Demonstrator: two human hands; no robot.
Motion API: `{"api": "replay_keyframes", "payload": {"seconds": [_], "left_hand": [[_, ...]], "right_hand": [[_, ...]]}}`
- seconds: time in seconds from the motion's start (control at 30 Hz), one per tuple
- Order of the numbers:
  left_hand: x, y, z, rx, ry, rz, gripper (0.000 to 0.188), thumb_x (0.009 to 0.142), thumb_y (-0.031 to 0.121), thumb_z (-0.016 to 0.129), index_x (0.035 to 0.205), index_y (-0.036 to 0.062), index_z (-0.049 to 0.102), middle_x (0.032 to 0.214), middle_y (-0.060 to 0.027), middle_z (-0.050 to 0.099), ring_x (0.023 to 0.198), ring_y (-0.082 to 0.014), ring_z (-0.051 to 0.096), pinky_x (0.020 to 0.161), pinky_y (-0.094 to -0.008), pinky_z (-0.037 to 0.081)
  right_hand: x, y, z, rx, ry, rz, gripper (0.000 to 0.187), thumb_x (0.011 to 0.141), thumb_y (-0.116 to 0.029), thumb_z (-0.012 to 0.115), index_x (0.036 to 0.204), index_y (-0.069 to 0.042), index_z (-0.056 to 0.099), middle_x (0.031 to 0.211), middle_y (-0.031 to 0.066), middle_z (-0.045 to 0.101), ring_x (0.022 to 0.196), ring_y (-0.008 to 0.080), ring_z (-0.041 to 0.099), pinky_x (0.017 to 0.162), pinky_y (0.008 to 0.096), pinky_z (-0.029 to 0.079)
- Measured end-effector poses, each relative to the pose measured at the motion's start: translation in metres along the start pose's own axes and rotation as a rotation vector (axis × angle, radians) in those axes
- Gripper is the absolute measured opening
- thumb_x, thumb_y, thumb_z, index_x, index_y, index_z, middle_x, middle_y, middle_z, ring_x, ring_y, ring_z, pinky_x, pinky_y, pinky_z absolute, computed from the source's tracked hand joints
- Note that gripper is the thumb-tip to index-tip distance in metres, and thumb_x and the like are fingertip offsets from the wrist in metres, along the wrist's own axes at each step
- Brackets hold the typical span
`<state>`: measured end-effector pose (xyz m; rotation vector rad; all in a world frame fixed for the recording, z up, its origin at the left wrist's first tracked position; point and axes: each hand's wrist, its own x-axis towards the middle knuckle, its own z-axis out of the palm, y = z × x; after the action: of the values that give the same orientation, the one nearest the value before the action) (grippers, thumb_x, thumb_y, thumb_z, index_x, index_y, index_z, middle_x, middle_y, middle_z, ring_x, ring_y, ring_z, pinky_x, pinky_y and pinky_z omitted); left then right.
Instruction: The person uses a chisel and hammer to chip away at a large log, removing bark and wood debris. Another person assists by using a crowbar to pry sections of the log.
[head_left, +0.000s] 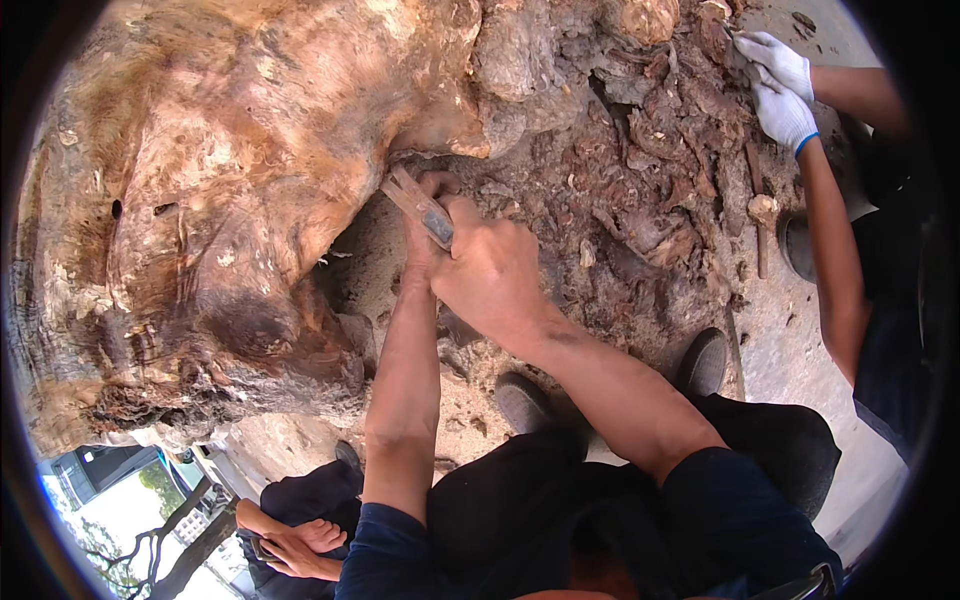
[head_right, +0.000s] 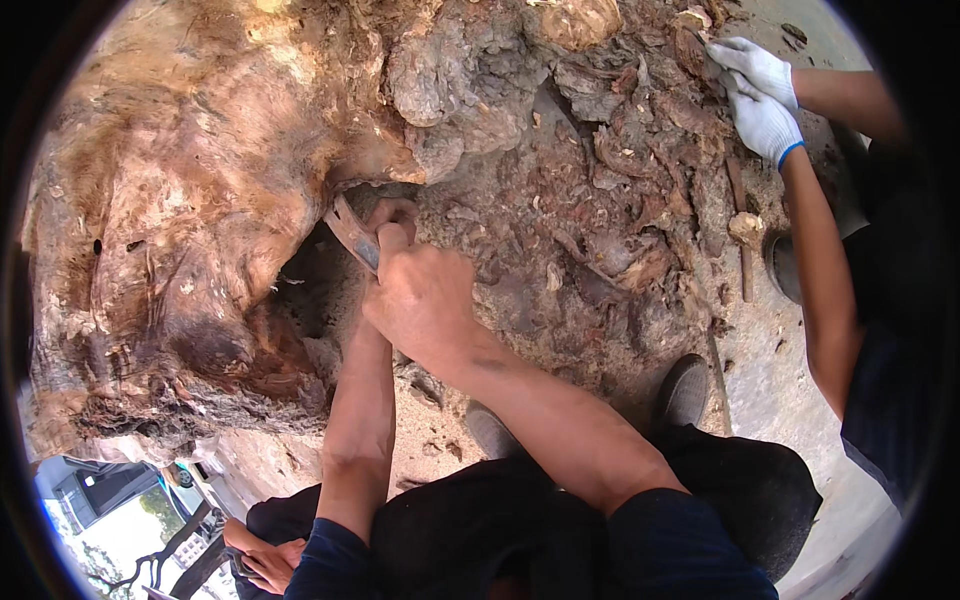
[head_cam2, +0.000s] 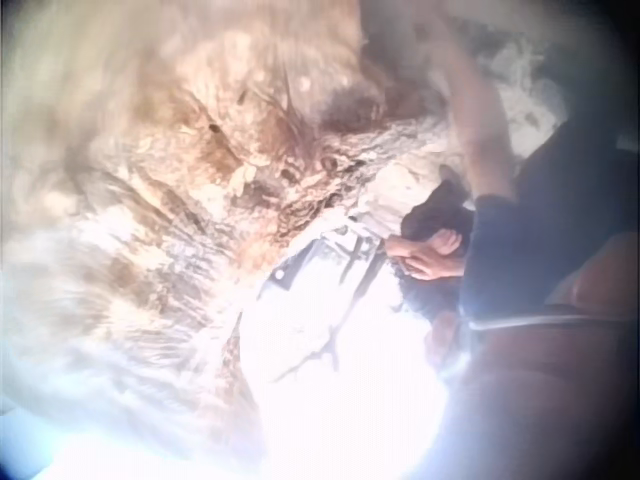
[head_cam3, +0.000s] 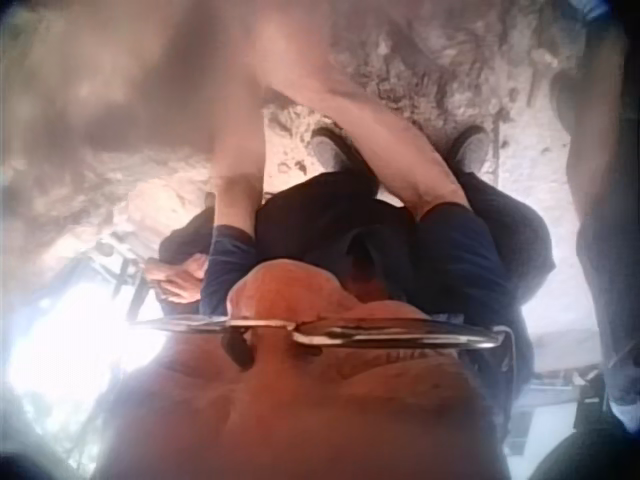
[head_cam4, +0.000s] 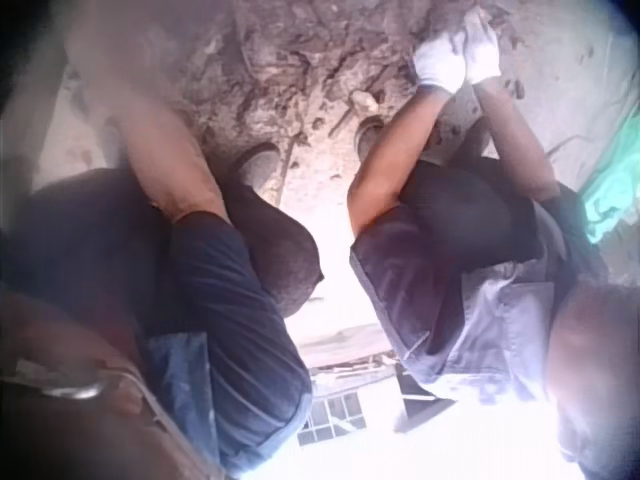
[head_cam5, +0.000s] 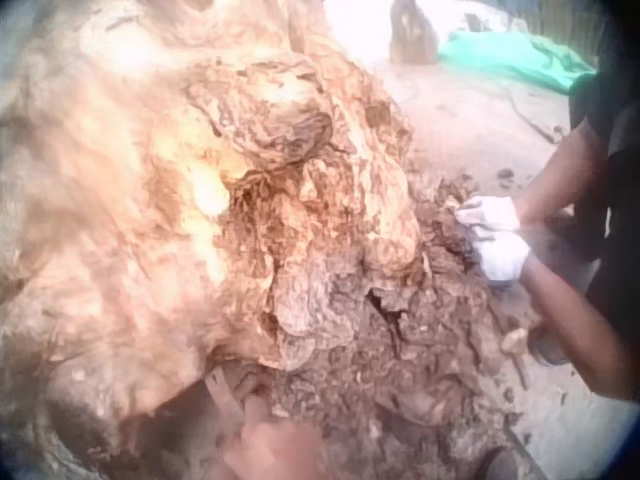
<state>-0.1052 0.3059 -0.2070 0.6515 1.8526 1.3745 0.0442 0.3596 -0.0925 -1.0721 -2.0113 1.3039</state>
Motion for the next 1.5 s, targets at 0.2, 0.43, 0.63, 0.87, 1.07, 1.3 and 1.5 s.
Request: {"api": "replay_keyframes", "payload": {"seconds": [0.2,0.43,0.63,0.87,1.07,1.3,1.5], "left_hand": [[-0.04,0.011,0.028,-0.256,0.061,-0.115,0.017,0.093,0.02,0.066,0.102,0.005,0.067,0.087,-0.0029,0.06,0.078,-0.012,0.055,0.067,-0.0289,0.047],[-0.057,0.033,0.028,0.466,0.228,-0.099,0.023,0.087,0.018,0.073,0.101,0.0001,0.071,0.089,-0.0125,0.072,0.084,-0.018,0.067,0.069,-0.0359,0.053],[-0.068,0.051,0.031,0.538,0.287,0.078,0.02,0.084,0.015,0.074,0.09,-0.0038,0.072,0.081,-0.0165,0.074,0.08,-0.0187,0.07,0.067,-0.0377,0.053],[-0.079,0.039,0.028,0.477,0.276,-0.139,0.012,0.084,0.008,0.066,0.082,-0.0031,0.067,0.07,-0.0189,0.069,0.065,-0.0214,0.066,0.061,-0.0399,0.05],[-0.059,0.05,0.005,0.679,0.233,-0.007,0.012,0.085,0.01,0.066,0.091,0.0006,0.068,0.078,-0.0238,0.069,0.069,-0.036,0.069,0.065,-0.0459,0.052],[-0.029,0.05,-0.022,1.014,0.207,0.17,0.029,0.081,0.002,0.058,0.107,0.0027,0.07,0.089,-0.0316,0.068,0.091,-0.0497,0.067,0.081,-0.0547,0.051],[-0.019,0.049,-0.029,1.0,0.211,0.155,0.033,0.084,0.007,0.06,0.115,0.0043,0.071,0.093,-0.0305,0.07,0.095,-0.0481,0.068,0.085,-0.0536,0.052]], "right_hand": [[0.02,-0.023,-0.021,-0.032,-0.083,0.064,0.017,0.072,-0.001,0.065,0.088,0.006,0.066,0.062,0.0228,0.065,0.058,0.0407,0.069,0.06,0.0488,0.055],[0.044,-0.025,-0.042,0.067,-0.21,0.195,0.016,0.071,0.0,0.061,0.083,0.006,0.07,0.076,0.0271,0.07,0.073,0.041,0.072,0.075,0.0494,0.056],[0.052,-0.035,-0.05,0.086,-0.243,0.28,0.02,0.074,-0.009,0.064,0.083,0.006,0.074,0.083,0.0296,0.071,0.081,0.044,0.073,0.077,0.0506,0.057],[0.066,-0.047,-0.068,0.107,-0.402,0.421,0.029,0.085,-0.023,0.067,0.088,0.004,0.076,0.088,0.0238,0.074,0.086,0.0378,0.074,0.078,0.0447,0.056],[0.044,-0.016,-0.048,0.245,-0.391,0.397,0.025,0.082,-0.021,0.072,0.09,0.001,0.077,0.092,0.0225,0.075,0.091,0.0332,0.074,0.082,0.0409,0.055],[0.028,0.007,-0.023,0.704,-0.192,0.46,0.012,0.078,-0.01,0.072,0.087,-0.002,0.073,0.076,0.0066,0.068,0.072,0.016,0.061,0.068,0.0348,0.046],[0.03,-0.001,-0.017,0.641,-0.116,0.408,0.012,0.077,-0.01,0.074,0.086,-0.002,0.073,0.074,0.0072,0.069,0.068,0.0179,0.062,0.067,0.0351,0.048]]}}
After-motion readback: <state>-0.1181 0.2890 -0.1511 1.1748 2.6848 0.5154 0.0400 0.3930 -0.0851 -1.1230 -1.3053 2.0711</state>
